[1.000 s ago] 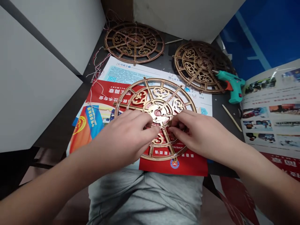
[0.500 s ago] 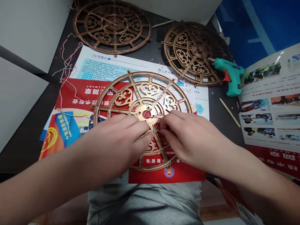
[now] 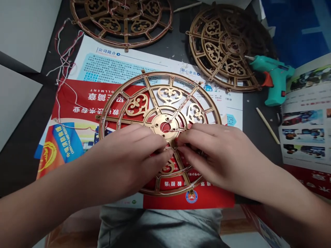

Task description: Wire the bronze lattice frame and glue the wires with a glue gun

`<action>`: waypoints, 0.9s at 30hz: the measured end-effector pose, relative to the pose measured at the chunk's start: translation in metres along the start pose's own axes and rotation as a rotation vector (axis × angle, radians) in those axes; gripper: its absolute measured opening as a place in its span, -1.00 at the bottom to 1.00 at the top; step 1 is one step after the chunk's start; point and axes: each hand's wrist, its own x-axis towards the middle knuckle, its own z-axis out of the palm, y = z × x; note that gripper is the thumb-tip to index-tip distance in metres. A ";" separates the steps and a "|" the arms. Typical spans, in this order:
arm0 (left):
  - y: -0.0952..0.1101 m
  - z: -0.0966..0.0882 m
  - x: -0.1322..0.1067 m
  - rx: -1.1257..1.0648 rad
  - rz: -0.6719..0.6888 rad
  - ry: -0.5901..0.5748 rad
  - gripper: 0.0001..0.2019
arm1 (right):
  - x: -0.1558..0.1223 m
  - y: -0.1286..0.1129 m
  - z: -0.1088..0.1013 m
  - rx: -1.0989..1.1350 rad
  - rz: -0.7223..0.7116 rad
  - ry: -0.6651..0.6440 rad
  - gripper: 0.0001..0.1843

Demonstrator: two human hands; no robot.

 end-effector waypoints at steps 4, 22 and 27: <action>0.001 -0.003 0.001 -0.244 -0.226 -0.061 -0.70 | 0.001 0.003 0.002 0.013 -0.034 0.025 -0.80; -0.009 0.003 -0.014 -0.467 -0.236 -0.124 -0.68 | 0.003 0.004 0.004 0.039 -0.028 0.029 -0.85; -0.012 0.001 -0.017 -0.253 -0.068 -0.080 -0.62 | 0.004 0.004 0.004 0.051 -0.033 0.039 -0.85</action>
